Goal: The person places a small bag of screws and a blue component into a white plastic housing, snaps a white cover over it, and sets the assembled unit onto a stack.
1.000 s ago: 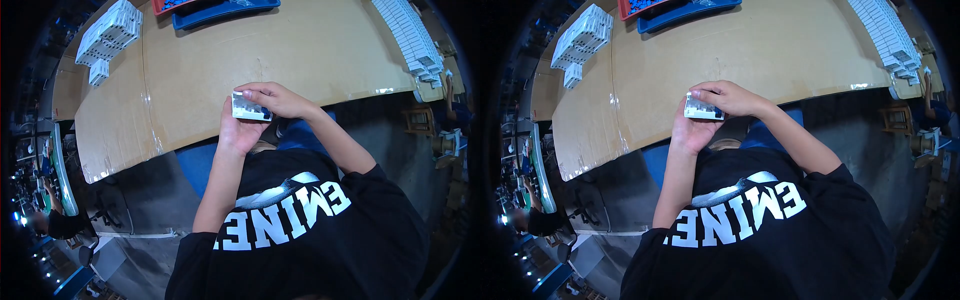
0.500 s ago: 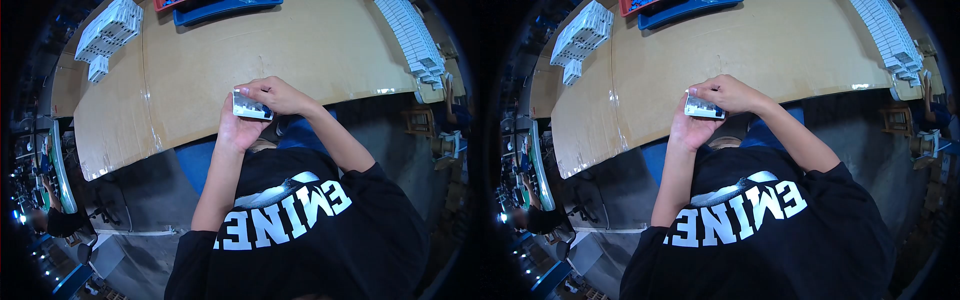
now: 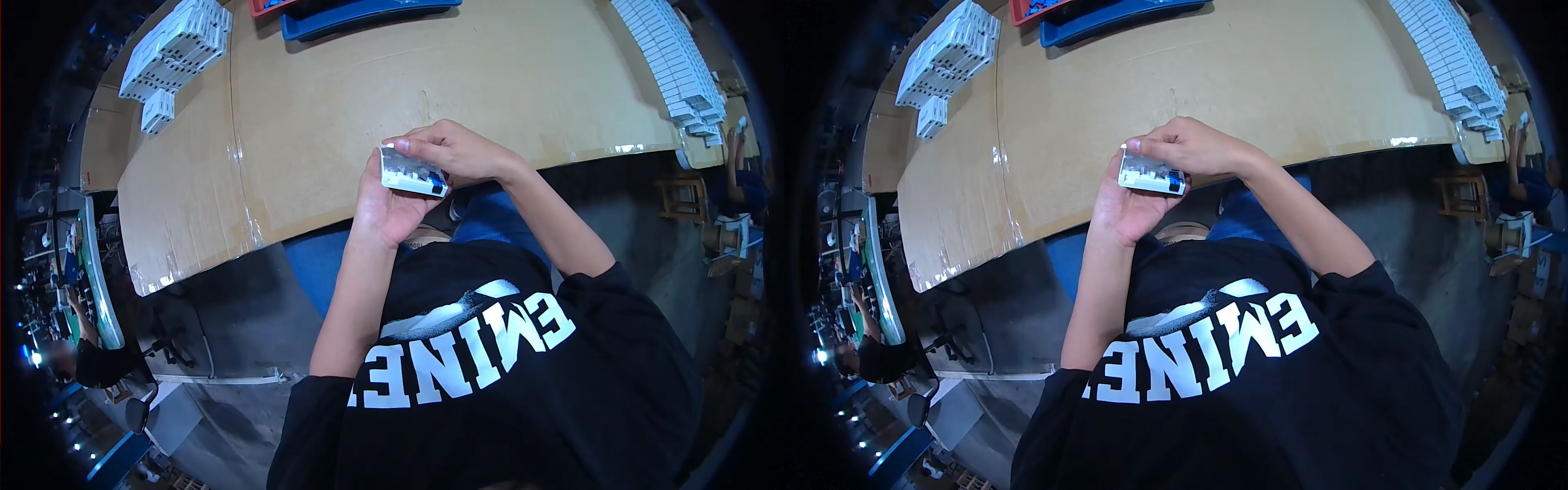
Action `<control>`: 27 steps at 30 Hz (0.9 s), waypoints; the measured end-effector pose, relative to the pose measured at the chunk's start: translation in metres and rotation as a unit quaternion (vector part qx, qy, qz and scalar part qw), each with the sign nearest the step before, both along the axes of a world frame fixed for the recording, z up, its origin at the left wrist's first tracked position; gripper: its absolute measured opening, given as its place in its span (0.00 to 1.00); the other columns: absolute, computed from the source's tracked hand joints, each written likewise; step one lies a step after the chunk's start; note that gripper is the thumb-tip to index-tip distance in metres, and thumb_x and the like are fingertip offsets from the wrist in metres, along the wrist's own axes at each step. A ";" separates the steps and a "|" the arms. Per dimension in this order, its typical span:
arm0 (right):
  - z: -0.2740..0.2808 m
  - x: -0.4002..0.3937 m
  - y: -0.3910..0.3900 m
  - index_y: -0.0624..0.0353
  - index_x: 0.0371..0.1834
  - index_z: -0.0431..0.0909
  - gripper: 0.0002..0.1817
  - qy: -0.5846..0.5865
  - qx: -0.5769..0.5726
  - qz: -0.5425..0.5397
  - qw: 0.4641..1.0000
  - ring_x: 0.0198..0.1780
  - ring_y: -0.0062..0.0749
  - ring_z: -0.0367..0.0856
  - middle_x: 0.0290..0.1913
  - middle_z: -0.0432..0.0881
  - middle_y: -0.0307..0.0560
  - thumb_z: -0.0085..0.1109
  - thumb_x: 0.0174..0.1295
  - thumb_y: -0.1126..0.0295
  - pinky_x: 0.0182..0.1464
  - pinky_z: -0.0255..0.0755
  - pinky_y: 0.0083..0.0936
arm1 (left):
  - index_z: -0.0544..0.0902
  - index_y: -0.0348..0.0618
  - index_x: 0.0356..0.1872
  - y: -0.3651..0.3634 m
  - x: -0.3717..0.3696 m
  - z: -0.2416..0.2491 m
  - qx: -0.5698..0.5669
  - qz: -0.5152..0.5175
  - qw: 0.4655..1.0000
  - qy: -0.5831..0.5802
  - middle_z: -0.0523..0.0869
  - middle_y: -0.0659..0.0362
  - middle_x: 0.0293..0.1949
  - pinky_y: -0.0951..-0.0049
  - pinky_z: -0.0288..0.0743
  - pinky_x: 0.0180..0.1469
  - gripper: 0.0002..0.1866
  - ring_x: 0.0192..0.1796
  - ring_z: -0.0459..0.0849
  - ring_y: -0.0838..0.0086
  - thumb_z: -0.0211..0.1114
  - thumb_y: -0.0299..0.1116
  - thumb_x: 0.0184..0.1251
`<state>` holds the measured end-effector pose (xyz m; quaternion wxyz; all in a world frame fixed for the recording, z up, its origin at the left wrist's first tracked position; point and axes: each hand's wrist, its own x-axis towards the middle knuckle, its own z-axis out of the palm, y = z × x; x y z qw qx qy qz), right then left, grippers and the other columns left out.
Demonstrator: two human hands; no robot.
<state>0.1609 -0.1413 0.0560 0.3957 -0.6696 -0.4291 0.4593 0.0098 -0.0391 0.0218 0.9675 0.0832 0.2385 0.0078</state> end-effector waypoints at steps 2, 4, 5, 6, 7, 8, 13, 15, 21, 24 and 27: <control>-0.004 0.000 0.000 0.57 0.66 0.85 0.28 -0.003 0.000 -0.001 1.000 0.50 0.28 0.85 0.51 0.92 0.50 0.53 0.82 0.46 0.56 0.79 0.29 | 0.75 0.48 0.69 0.000 0.000 0.000 0.005 -0.004 1.000 0.003 0.82 0.50 0.63 0.44 0.79 0.62 0.31 0.62 0.83 0.53 0.41 0.61 0.86; -0.005 0.002 0.000 0.57 0.67 0.85 0.28 -0.006 0.001 -0.003 1.000 0.50 0.28 0.85 0.51 0.92 0.50 0.53 0.81 0.46 0.56 0.79 0.28 | 0.75 0.48 0.68 0.001 0.000 0.001 0.011 -0.008 1.000 0.007 0.82 0.51 0.63 0.44 0.79 0.61 0.31 0.62 0.83 0.53 0.41 0.61 0.86; -0.005 0.003 0.001 0.56 0.67 0.85 0.28 0.001 -0.006 -0.003 1.000 0.50 0.28 0.85 0.51 0.92 0.50 0.53 0.81 0.46 0.56 0.79 0.28 | 0.76 0.46 0.67 0.002 0.001 0.002 0.013 -0.011 1.000 0.004 0.84 0.51 0.61 0.44 0.81 0.62 0.29 0.61 0.84 0.54 0.43 0.58 0.86; -0.005 0.003 0.001 0.56 0.67 0.85 0.28 0.008 -0.012 -0.002 1.000 0.50 0.28 0.85 0.50 0.92 0.49 0.54 0.81 0.46 0.56 0.79 0.28 | 0.77 0.44 0.65 0.002 0.001 0.004 0.015 -0.014 1.000 0.001 0.86 0.51 0.59 0.44 0.82 0.62 0.26 0.60 0.86 0.55 0.46 0.55 0.87; -0.006 0.001 0.001 0.56 0.67 0.85 0.28 0.008 -0.012 -0.002 1.000 0.50 0.28 0.85 0.50 0.92 0.49 0.54 0.81 0.46 0.56 0.79 0.28 | 0.77 0.44 0.65 0.001 0.001 0.006 0.016 -0.014 1.000 0.001 0.86 0.51 0.59 0.44 0.82 0.62 0.26 0.60 0.86 0.55 0.46 0.55 0.87; -0.008 0.000 0.002 0.57 0.65 0.86 0.27 -0.005 0.021 0.002 1.000 0.48 0.27 0.85 0.48 0.92 0.49 0.54 0.81 0.46 0.54 0.80 0.28 | 0.77 0.44 0.65 0.000 0.001 0.008 0.027 -0.014 1.000 0.006 0.85 0.51 0.59 0.44 0.82 0.62 0.26 0.60 0.85 0.55 0.45 0.55 0.87; 0.001 -0.001 0.001 0.59 0.59 0.89 0.29 0.008 0.032 -0.003 0.999 0.42 0.23 0.85 0.39 0.91 0.46 0.53 0.81 0.44 0.48 0.80 0.26 | 0.76 0.45 0.67 -0.004 0.004 0.006 0.002 0.025 0.999 0.024 0.84 0.50 0.61 0.43 0.80 0.64 0.27 0.61 0.84 0.54 0.42 0.56 0.88; 0.007 0.002 -0.002 0.60 0.56 0.90 0.32 0.035 -0.017 -0.020 0.999 0.39 0.20 0.83 0.35 0.89 0.44 0.51 0.81 0.41 0.44 0.79 0.24 | 0.75 0.46 0.68 -0.004 0.000 0.007 -0.002 0.016 1.000 0.001 0.83 0.49 0.62 0.43 0.78 0.65 0.28 0.62 0.83 0.52 0.41 0.55 0.88; -0.016 0.003 -0.011 0.58 0.63 0.87 0.33 0.073 0.034 -0.067 0.995 0.38 0.18 0.81 0.40 0.89 0.41 0.50 0.80 0.40 0.39 0.78 0.20 | 0.75 0.47 0.69 -0.005 -0.002 0.010 -0.015 0.015 1.000 0.009 0.82 0.47 0.62 0.43 0.77 0.65 0.27 0.64 0.81 0.51 0.41 0.54 0.87; -0.013 -0.001 -0.013 0.55 0.68 0.84 0.32 0.074 0.054 -0.069 0.993 0.40 0.19 0.82 0.44 0.89 0.39 0.50 0.81 0.41 0.41 0.78 0.20 | 0.75 0.48 0.69 -0.008 -0.004 0.014 -0.011 0.024 1.000 0.008 0.81 0.48 0.63 0.43 0.76 0.67 0.27 0.65 0.81 0.52 0.41 0.54 0.87; -0.003 -0.012 -0.013 0.56 0.66 0.86 0.30 0.081 0.043 -0.083 0.992 0.52 0.28 0.86 0.49 0.91 0.48 0.54 0.80 0.42 0.54 0.81 0.27 | 0.75 0.47 0.70 -0.011 -0.003 0.016 -0.006 0.037 0.999 0.018 0.80 0.48 0.66 0.42 0.75 0.69 0.27 0.67 0.80 0.53 0.41 0.55 0.87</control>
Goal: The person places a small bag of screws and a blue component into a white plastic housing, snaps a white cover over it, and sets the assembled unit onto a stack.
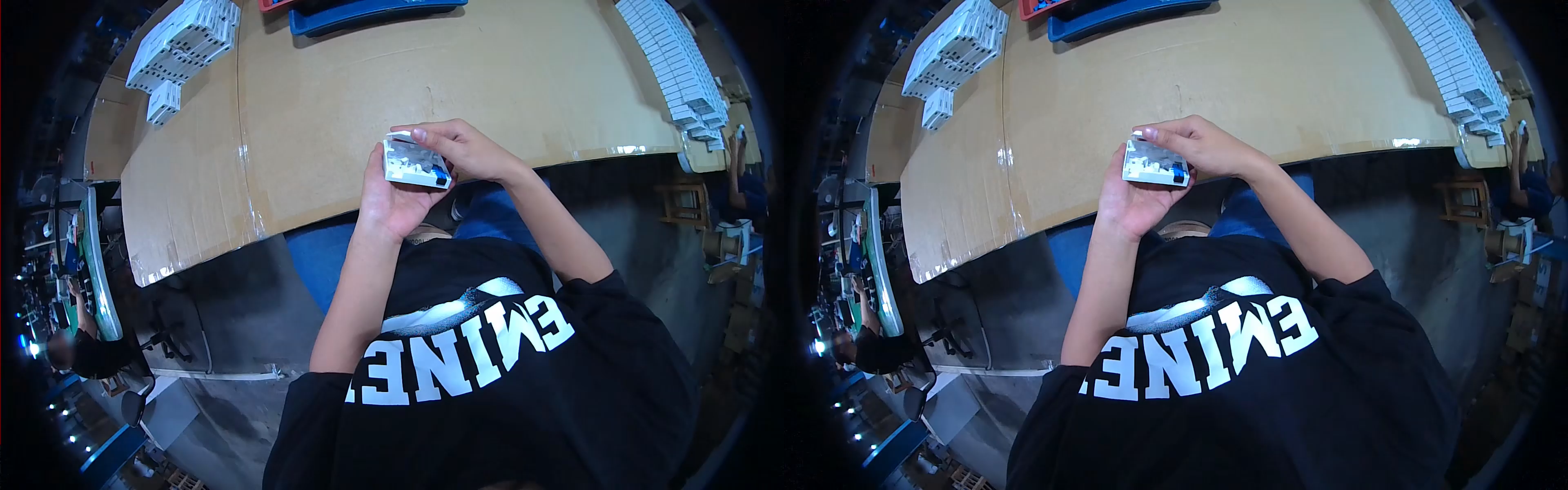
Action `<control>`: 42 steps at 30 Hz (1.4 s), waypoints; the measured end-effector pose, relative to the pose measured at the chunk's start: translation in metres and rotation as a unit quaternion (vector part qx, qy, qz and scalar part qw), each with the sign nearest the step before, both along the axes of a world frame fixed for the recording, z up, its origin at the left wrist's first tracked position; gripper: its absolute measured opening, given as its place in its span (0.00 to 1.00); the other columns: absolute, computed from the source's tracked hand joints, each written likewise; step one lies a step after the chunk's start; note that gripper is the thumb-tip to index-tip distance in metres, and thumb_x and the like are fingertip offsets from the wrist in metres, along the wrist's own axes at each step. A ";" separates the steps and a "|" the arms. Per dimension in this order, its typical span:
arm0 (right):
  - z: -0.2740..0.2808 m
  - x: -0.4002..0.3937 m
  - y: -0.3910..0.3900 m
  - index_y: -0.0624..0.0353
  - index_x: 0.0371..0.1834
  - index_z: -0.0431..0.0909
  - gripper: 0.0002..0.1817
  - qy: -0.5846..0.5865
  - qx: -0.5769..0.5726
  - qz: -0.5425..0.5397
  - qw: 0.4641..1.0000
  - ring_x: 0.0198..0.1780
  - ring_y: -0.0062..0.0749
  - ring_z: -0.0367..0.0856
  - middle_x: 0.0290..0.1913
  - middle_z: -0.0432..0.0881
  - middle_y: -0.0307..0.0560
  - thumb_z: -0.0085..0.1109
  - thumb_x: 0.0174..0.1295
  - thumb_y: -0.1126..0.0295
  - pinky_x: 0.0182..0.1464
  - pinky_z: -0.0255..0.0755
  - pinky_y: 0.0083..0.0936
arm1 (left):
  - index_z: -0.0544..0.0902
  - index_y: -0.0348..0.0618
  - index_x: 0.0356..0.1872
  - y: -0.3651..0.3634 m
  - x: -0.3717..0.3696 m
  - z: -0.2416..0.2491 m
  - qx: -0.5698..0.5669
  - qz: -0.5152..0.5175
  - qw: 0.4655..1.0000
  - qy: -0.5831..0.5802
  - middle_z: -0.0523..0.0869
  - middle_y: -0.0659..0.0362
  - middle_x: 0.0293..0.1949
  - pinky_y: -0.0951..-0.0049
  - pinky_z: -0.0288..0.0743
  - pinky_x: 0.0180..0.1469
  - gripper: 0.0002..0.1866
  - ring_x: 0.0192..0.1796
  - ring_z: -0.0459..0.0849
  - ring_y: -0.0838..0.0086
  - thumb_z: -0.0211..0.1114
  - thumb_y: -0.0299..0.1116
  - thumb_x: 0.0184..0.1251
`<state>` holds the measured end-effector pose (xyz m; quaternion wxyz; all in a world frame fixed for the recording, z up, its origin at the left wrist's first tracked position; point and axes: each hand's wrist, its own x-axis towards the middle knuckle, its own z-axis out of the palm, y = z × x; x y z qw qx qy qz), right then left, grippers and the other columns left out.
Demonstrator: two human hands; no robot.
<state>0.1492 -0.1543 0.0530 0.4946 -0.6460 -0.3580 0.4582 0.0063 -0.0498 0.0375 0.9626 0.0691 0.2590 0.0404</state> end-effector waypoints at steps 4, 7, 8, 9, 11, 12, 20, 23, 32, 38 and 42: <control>-0.020 -0.003 0.004 0.54 0.68 0.85 0.27 -0.048 0.060 0.002 0.997 0.54 0.29 0.87 0.53 0.92 0.49 0.55 0.80 0.45 0.57 0.81 0.28 | 0.74 0.46 0.70 0.000 0.001 0.001 0.028 -0.005 1.000 0.005 0.78 0.49 0.68 0.41 0.74 0.71 0.28 0.69 0.79 0.54 0.42 0.56 0.87; -0.019 -0.003 0.005 0.55 0.68 0.84 0.27 -0.067 0.085 0.006 0.994 0.53 0.29 0.87 0.53 0.92 0.50 0.58 0.79 0.47 0.57 0.80 0.26 | 0.74 0.45 0.70 0.002 0.001 -0.005 0.026 -0.009 1.000 -0.005 0.79 0.49 0.67 0.41 0.75 0.71 0.29 0.70 0.79 0.54 0.43 0.56 0.87; -0.018 -0.001 0.005 0.54 0.67 0.85 0.26 -0.057 0.062 0.006 0.996 0.53 0.28 0.87 0.53 0.92 0.50 0.59 0.78 0.47 0.58 0.80 0.26 | 0.74 0.45 0.70 0.003 0.001 -0.006 0.027 -0.009 1.000 -0.008 0.80 0.49 0.67 0.41 0.75 0.70 0.29 0.69 0.80 0.54 0.43 0.56 0.87; -0.017 0.000 0.005 0.54 0.67 0.86 0.26 -0.046 0.040 0.005 0.998 0.53 0.28 0.87 0.53 0.92 0.50 0.61 0.78 0.48 0.59 0.80 0.26 | 0.74 0.45 0.69 0.003 0.001 -0.007 0.028 -0.010 0.999 -0.011 0.80 0.50 0.66 0.42 0.76 0.70 0.29 0.68 0.80 0.54 0.43 0.57 0.87; -0.015 0.003 0.007 0.54 0.66 0.86 0.25 -0.028 0.043 0.011 0.999 0.53 0.28 0.87 0.54 0.92 0.50 0.62 0.77 0.48 0.59 0.79 0.26 | 0.74 0.45 0.69 0.005 0.001 -0.011 0.021 -0.013 1.000 -0.015 0.81 0.50 0.66 0.42 0.77 0.69 0.28 0.67 0.81 0.54 0.44 0.57 0.87; -0.015 0.004 0.008 0.53 0.65 0.87 0.25 -0.011 0.047 0.016 0.999 0.53 0.27 0.86 0.54 0.92 0.50 0.63 0.76 0.48 0.59 0.79 0.26 | 0.74 0.45 0.69 0.006 0.002 -0.013 0.015 -0.017 1.000 -0.019 0.81 0.50 0.65 0.43 0.77 0.68 0.28 0.66 0.82 0.54 0.44 0.57 0.87; -0.011 0.004 0.005 0.52 0.65 0.87 0.24 -0.035 -0.004 0.008 0.999 0.42 0.23 0.85 0.45 0.92 0.45 0.60 0.78 0.49 0.46 0.82 0.24 | 0.75 0.45 0.67 0.008 0.007 -0.008 0.010 -0.018 1.000 0.013 0.82 0.50 0.64 0.45 0.79 0.66 0.27 0.65 0.82 0.55 0.42 0.55 0.88; -0.009 0.005 0.006 0.51 0.67 0.86 0.23 -0.039 -0.037 0.018 0.998 0.42 0.21 0.83 0.44 0.92 0.43 0.58 0.80 0.50 0.47 0.80 0.23 | 0.75 0.45 0.67 0.011 0.009 -0.006 0.014 -0.030 0.999 0.022 0.83 0.50 0.62 0.45 0.80 0.65 0.27 0.64 0.83 0.55 0.42 0.55 0.88; -0.002 0.009 0.010 0.51 0.67 0.86 0.25 -0.086 -0.026 0.051 0.995 0.40 0.20 0.82 0.42 0.92 0.44 0.56 0.80 0.47 0.44 0.80 0.25 | 0.75 0.44 0.67 0.014 0.012 -0.004 0.039 -0.052 0.997 0.035 0.83 0.49 0.61 0.45 0.81 0.64 0.26 0.62 0.83 0.55 0.42 0.53 0.88; -0.007 0.011 0.013 0.53 0.60 0.89 0.28 -0.077 -0.035 0.041 0.996 0.37 0.23 0.84 0.37 0.91 0.45 0.57 0.78 0.42 0.42 0.80 0.25 | 0.74 0.44 0.68 0.015 0.013 -0.001 0.028 -0.049 0.998 0.030 0.81 0.49 0.63 0.44 0.79 0.65 0.28 0.63 0.82 0.54 0.39 0.54 0.88; -0.014 0.006 0.009 0.56 0.60 0.90 0.30 -0.054 -0.005 0.018 0.998 0.39 0.27 0.87 0.38 0.92 0.48 0.57 0.77 0.40 0.43 0.83 0.26 | 0.74 0.44 0.68 0.013 0.010 0.006 0.004 -0.028 0.998 0.055 0.81 0.49 0.64 0.43 0.76 0.69 0.26 0.65 0.81 0.54 0.41 0.52 0.88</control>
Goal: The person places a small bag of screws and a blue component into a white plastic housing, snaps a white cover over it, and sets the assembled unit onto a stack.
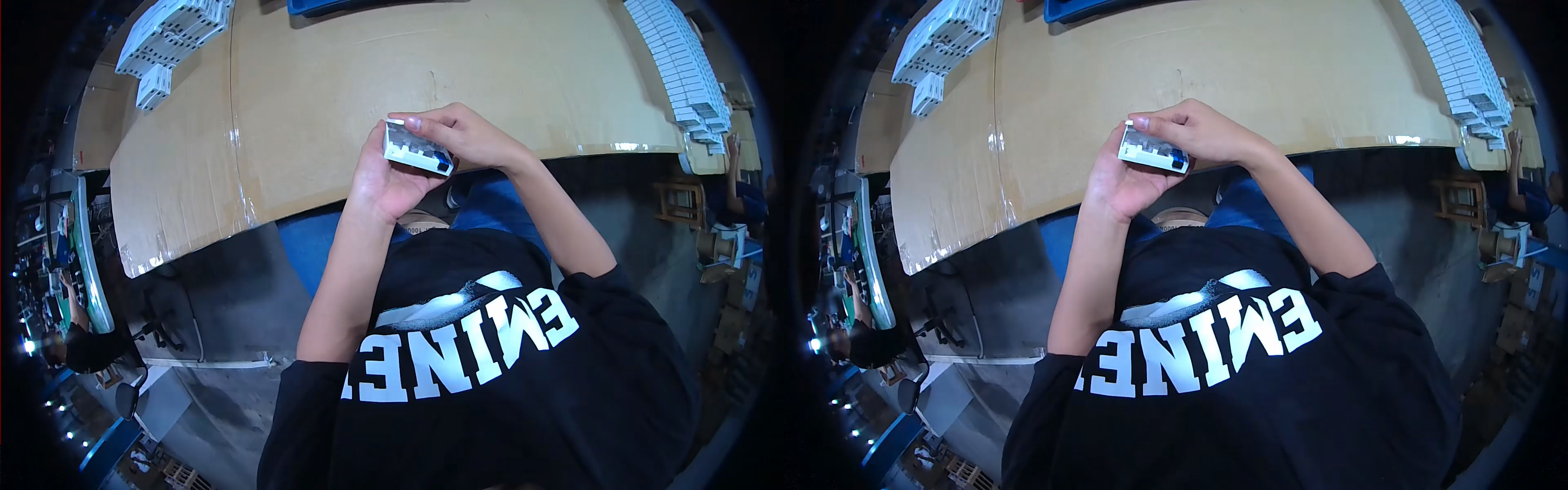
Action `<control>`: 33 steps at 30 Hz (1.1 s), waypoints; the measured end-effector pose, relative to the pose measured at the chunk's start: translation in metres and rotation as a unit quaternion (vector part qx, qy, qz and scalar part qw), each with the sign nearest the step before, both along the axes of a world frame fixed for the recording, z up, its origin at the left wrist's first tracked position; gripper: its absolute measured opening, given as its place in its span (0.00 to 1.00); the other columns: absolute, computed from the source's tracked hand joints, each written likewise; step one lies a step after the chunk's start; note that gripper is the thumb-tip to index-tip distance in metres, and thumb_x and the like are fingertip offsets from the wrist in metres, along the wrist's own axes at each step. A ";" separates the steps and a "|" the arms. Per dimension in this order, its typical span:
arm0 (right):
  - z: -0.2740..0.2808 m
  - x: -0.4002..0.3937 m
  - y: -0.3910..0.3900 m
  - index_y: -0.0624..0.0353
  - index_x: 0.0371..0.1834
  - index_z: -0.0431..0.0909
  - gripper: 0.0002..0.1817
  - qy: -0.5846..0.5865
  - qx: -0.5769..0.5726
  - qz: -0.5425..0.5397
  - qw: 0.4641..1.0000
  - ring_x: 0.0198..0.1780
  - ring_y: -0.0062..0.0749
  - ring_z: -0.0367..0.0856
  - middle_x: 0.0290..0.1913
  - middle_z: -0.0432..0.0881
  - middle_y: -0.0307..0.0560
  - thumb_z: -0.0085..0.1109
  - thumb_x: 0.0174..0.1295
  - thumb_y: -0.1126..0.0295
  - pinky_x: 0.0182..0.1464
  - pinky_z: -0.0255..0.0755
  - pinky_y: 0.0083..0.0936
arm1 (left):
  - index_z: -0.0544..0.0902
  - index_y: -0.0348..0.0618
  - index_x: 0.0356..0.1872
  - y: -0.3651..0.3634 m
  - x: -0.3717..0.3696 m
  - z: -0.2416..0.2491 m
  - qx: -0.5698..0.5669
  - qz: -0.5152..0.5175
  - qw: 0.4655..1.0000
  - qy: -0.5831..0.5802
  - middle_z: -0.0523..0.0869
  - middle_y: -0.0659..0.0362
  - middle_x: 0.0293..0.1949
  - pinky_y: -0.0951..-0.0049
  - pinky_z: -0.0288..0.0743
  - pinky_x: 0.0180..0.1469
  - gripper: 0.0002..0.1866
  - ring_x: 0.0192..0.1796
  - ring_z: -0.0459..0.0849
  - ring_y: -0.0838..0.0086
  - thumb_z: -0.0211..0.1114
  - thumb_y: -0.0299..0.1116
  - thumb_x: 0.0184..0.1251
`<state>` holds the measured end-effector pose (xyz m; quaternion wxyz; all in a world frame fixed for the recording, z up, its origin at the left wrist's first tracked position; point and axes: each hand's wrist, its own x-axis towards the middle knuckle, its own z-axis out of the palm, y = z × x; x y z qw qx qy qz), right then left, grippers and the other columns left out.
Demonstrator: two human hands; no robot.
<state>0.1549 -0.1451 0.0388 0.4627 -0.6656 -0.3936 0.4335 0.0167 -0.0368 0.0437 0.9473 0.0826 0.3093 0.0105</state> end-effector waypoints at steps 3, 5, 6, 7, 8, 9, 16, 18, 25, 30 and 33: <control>-0.003 -0.015 -0.008 0.58 0.67 0.84 0.28 -0.017 0.058 -0.023 0.998 0.48 0.31 0.88 0.49 0.92 0.50 0.56 0.80 0.46 0.56 0.81 0.28 | 0.74 0.45 0.68 0.001 -0.004 -0.006 0.003 -0.007 1.000 -0.009 0.80 0.50 0.64 0.43 0.75 0.69 0.26 0.66 0.81 0.55 0.41 0.53 0.88; 0.001 -0.023 -0.016 0.57 0.74 0.78 0.26 -0.008 0.045 0.004 0.999 0.62 0.31 0.83 0.65 0.86 0.51 0.56 0.81 0.55 0.68 0.73 0.30 | 0.73 0.47 0.69 -0.005 -0.006 -0.008 0.019 0.000 1.000 -0.006 0.79 0.50 0.65 0.43 0.75 0.69 0.28 0.67 0.80 0.56 0.39 0.56 0.88; -0.005 -0.028 -0.019 0.57 0.75 0.77 0.26 -0.057 0.085 -0.008 0.995 0.67 0.38 0.81 0.69 0.83 0.55 0.59 0.79 0.57 0.71 0.71 0.32 | 0.73 0.49 0.70 -0.009 -0.006 -0.008 0.035 0.004 0.999 -0.004 0.79 0.51 0.65 0.44 0.74 0.68 0.30 0.67 0.78 0.57 0.37 0.59 0.87; -0.008 -0.031 -0.022 0.58 0.76 0.75 0.28 -0.105 0.126 -0.020 0.986 0.72 0.45 0.79 0.73 0.79 0.59 0.62 0.78 0.58 0.74 0.69 0.33 | 0.73 0.49 0.70 -0.013 -0.008 -0.009 0.035 0.007 0.999 -0.003 0.79 0.51 0.65 0.44 0.74 0.68 0.30 0.67 0.78 0.57 0.37 0.59 0.87; -0.008 -0.031 -0.026 0.57 0.78 0.72 0.30 -0.140 0.121 0.002 0.983 0.80 0.51 0.70 0.78 0.72 0.61 0.63 0.76 0.60 0.78 0.64 0.35 | 0.73 0.49 0.70 -0.016 -0.009 -0.008 0.056 0.011 0.998 -0.008 0.79 0.52 0.64 0.45 0.74 0.68 0.31 0.66 0.79 0.58 0.37 0.60 0.87; -0.004 -0.034 -0.028 0.58 0.79 0.70 0.31 -0.167 0.120 0.014 0.979 0.81 0.53 0.67 0.80 0.70 0.62 0.63 0.75 0.61 0.79 0.63 0.37 | 0.73 0.49 0.70 -0.015 -0.010 -0.007 0.081 0.016 0.997 -0.013 0.80 0.53 0.62 0.46 0.75 0.67 0.31 0.66 0.80 0.59 0.37 0.60 0.87; 0.003 -0.038 -0.029 0.60 0.80 0.69 0.39 -0.267 0.228 0.033 0.936 0.82 0.59 0.63 0.81 0.66 0.63 0.64 0.71 0.49 0.81 0.61 0.46 | 0.76 0.48 0.67 -0.018 -0.020 0.009 0.129 0.039 0.991 -0.011 0.85 0.59 0.57 0.62 0.82 0.60 0.26 0.59 0.86 0.68 0.46 0.56 0.87; 0.005 -0.035 -0.029 0.64 0.79 0.70 0.44 -0.325 0.242 0.045 0.913 0.82 0.62 0.63 0.81 0.66 0.65 0.60 0.69 0.40 0.81 0.59 0.52 | 0.75 0.48 0.67 -0.021 -0.022 0.016 0.135 0.035 0.990 -0.010 0.85 0.58 0.57 0.61 0.82 0.60 0.26 0.59 0.86 0.68 0.47 0.56 0.87; 0.006 -0.031 -0.032 0.63 0.78 0.71 0.45 -0.320 0.297 0.040 0.899 0.81 0.66 0.64 0.79 0.66 0.68 0.57 0.70 0.37 0.79 0.60 0.56 | 0.74 0.46 0.70 -0.027 -0.020 0.027 0.168 0.029 0.985 -0.037 0.85 0.56 0.59 0.61 0.83 0.61 0.30 0.61 0.86 0.68 0.45 0.59 0.87; 0.012 -0.030 -0.034 0.64 0.78 0.71 0.45 -0.321 0.319 0.031 0.891 0.78 0.68 0.67 0.78 0.67 0.70 0.57 0.71 0.37 0.77 0.63 0.56 | 0.73 0.45 0.69 -0.027 -0.018 0.028 0.194 0.008 0.978 -0.071 0.85 0.55 0.58 0.62 0.84 0.59 0.31 0.60 0.87 0.67 0.44 0.61 0.87; 0.008 -0.029 -0.034 0.63 0.78 0.71 0.45 -0.329 0.331 0.041 0.884 0.77 0.68 0.68 0.79 0.66 0.70 0.57 0.71 0.37 0.76 0.63 0.57 | 0.73 0.44 0.69 -0.029 -0.020 0.026 0.204 0.004 0.976 -0.074 0.85 0.54 0.57 0.62 0.85 0.58 0.31 0.58 0.88 0.67 0.42 0.61 0.87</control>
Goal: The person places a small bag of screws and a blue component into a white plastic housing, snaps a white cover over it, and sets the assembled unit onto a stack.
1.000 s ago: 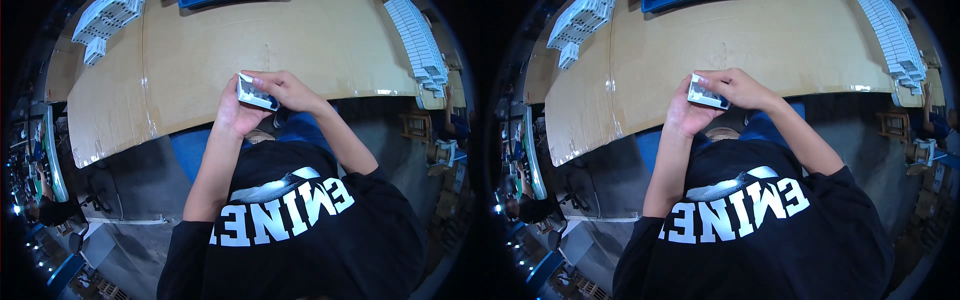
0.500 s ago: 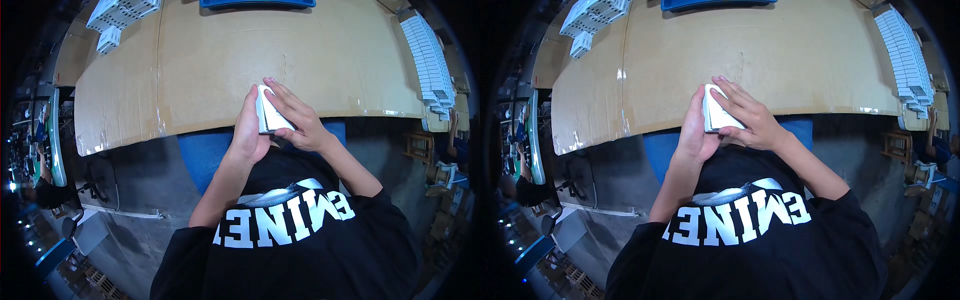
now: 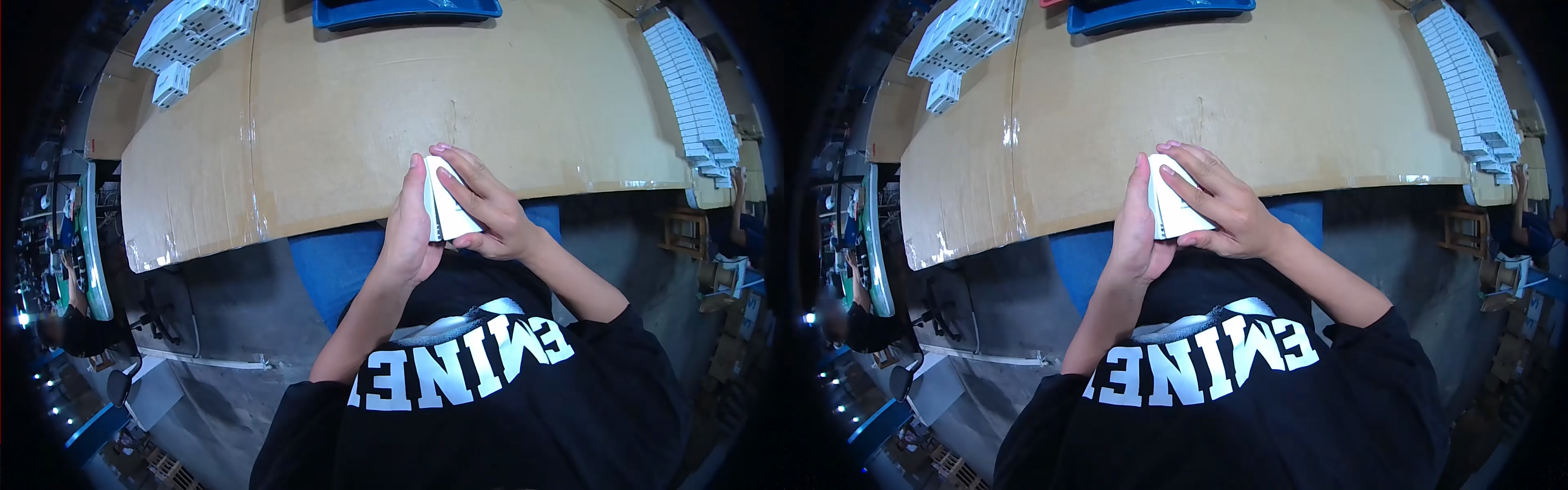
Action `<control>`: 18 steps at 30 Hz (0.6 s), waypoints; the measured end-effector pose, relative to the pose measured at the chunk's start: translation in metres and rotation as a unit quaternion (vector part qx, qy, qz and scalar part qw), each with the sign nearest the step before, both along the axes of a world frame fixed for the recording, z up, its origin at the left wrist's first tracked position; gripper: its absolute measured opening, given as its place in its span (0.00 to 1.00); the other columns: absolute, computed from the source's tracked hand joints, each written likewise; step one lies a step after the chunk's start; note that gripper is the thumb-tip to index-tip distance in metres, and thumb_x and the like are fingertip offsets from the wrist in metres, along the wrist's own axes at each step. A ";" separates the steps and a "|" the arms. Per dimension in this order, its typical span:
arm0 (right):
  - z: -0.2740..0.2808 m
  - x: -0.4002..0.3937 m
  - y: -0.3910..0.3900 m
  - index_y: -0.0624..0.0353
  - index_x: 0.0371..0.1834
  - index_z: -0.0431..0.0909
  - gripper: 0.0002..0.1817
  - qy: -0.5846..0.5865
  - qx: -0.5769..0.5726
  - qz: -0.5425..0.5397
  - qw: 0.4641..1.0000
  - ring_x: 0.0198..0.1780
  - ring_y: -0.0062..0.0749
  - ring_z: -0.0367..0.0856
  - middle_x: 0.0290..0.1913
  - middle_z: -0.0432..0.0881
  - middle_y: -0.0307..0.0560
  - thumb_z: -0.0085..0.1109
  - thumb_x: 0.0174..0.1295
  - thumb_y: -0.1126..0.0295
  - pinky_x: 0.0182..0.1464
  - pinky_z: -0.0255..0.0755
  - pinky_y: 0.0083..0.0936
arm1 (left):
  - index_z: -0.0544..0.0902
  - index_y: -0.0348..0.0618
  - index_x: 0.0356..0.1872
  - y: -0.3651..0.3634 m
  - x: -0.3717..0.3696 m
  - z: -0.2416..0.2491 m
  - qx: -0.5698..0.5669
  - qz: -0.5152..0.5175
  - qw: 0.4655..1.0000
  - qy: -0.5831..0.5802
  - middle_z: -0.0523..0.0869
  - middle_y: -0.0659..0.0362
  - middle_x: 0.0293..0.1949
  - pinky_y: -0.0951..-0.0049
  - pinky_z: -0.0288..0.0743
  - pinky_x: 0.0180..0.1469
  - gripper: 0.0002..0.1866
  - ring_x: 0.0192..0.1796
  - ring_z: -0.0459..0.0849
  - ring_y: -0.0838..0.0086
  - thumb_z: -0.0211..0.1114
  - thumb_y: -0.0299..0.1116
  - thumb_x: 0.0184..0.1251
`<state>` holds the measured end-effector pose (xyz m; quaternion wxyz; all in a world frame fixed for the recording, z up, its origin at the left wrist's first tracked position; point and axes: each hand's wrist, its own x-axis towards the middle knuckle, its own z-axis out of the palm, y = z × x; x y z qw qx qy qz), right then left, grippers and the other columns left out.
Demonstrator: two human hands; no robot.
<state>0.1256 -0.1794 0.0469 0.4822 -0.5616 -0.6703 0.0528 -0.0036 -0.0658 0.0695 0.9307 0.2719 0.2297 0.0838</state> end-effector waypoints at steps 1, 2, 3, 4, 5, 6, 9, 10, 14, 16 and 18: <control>-0.001 0.001 0.000 0.63 0.78 0.71 0.45 -0.007 0.004 0.008 1.000 0.78 0.67 0.68 0.79 0.66 0.70 0.57 0.70 0.37 0.76 0.62 0.58 | 0.73 0.43 0.68 -0.001 0.000 -0.001 0.006 0.004 1.000 0.003 0.85 0.53 0.57 0.62 0.86 0.57 0.31 0.58 0.88 0.66 0.42 0.61 0.88; -0.001 0.002 0.000 0.63 0.78 0.71 0.45 -0.008 0.005 0.006 1.000 0.78 0.67 0.68 0.79 0.66 0.70 0.57 0.70 0.37 0.76 0.62 0.58 | 0.73 0.43 0.68 -0.002 0.000 -0.002 0.011 0.008 1.000 0.007 0.85 0.53 0.56 0.62 0.86 0.57 0.31 0.57 0.89 0.66 0.41 0.60 0.88; 0.000 0.001 -0.001 0.62 0.79 0.70 0.45 -0.022 0.006 0.003 1.000 0.78 0.67 0.67 0.79 0.65 0.70 0.57 0.70 0.37 0.76 0.61 0.60 | 0.73 0.43 0.68 -0.003 -0.001 0.001 0.011 0.006 1.000 0.008 0.85 0.53 0.56 0.62 0.86 0.57 0.31 0.57 0.89 0.66 0.41 0.60 0.88; 0.001 0.000 -0.001 0.61 0.79 0.70 0.45 -0.035 0.006 0.000 0.999 0.78 0.67 0.67 0.79 0.65 0.70 0.57 0.70 0.36 0.76 0.60 0.61 | 0.73 0.41 0.68 -0.003 -0.001 0.007 0.025 0.010 1.000 0.000 0.85 0.52 0.57 0.61 0.86 0.58 0.32 0.57 0.89 0.65 0.40 0.60 0.88; 0.002 -0.002 -0.002 0.61 0.79 0.70 0.45 -0.034 0.006 -0.002 0.999 0.78 0.67 0.67 0.79 0.65 0.70 0.57 0.70 0.36 0.76 0.60 0.61 | 0.73 0.40 0.69 -0.005 -0.002 0.010 0.039 0.012 0.999 -0.008 0.85 0.51 0.57 0.61 0.86 0.59 0.33 0.58 0.89 0.64 0.39 0.60 0.88; 0.005 -0.004 -0.002 0.61 0.79 0.70 0.45 -0.040 0.006 -0.009 0.999 0.78 0.67 0.67 0.80 0.65 0.69 0.56 0.70 0.36 0.77 0.59 0.61 | 0.73 0.40 0.69 -0.005 -0.004 0.010 0.040 0.010 0.999 -0.008 0.85 0.51 0.57 0.61 0.86 0.59 0.33 0.58 0.89 0.64 0.39 0.60 0.88; 0.008 -0.006 -0.004 0.59 0.79 0.70 0.45 -0.048 0.008 -0.020 0.999 0.80 0.66 0.65 0.80 0.65 0.69 0.56 0.70 0.36 0.78 0.57 0.61 | 0.70 0.35 0.73 -0.006 -0.007 0.011 0.057 0.005 0.998 -0.012 0.82 0.46 0.64 0.59 0.84 0.64 0.36 0.64 0.86 0.60 0.35 0.60 0.89; 0.008 -0.008 -0.005 0.58 0.80 0.70 0.45 -0.048 0.007 -0.024 0.999 0.81 0.66 0.64 0.81 0.64 0.68 0.56 0.69 0.35 0.78 0.56 0.61 | 0.70 0.35 0.73 -0.007 -0.008 0.012 0.058 0.004 0.998 -0.011 0.82 0.46 0.64 0.59 0.84 0.64 0.36 0.64 0.86 0.60 0.35 0.60 0.89; 0.004 -0.012 -0.015 0.54 0.80 0.71 0.45 -0.063 0.000 -0.051 0.997 0.83 0.62 0.62 0.82 0.63 0.66 0.56 0.68 0.34 0.81 0.51 0.59 | 0.63 0.33 0.79 -0.009 -0.009 0.016 0.092 -0.025 0.994 -0.053 0.73 0.44 0.73 0.58 0.78 0.71 0.39 0.73 0.78 0.56 0.30 0.59 0.89; 0.003 -0.012 -0.019 0.51 0.79 0.72 0.44 -0.070 0.000 -0.044 0.997 0.84 0.58 0.60 0.82 0.64 0.64 0.57 0.67 0.33 0.84 0.43 0.55 | 0.60 0.33 0.81 -0.010 -0.011 0.019 0.099 -0.036 0.992 -0.075 0.70 0.44 0.76 0.58 0.76 0.74 0.39 0.76 0.75 0.56 0.29 0.59 0.89; 0.000 -0.013 -0.022 0.50 0.79 0.73 0.43 -0.068 0.016 -0.041 0.997 0.85 0.57 0.59 0.82 0.65 0.63 0.57 0.67 0.34 0.85 0.39 0.54 | 0.56 0.35 0.83 -0.011 -0.016 0.027 0.099 -0.077 0.988 -0.089 0.67 0.45 0.78 0.59 0.73 0.76 0.40 0.78 0.71 0.56 0.26 0.59 0.89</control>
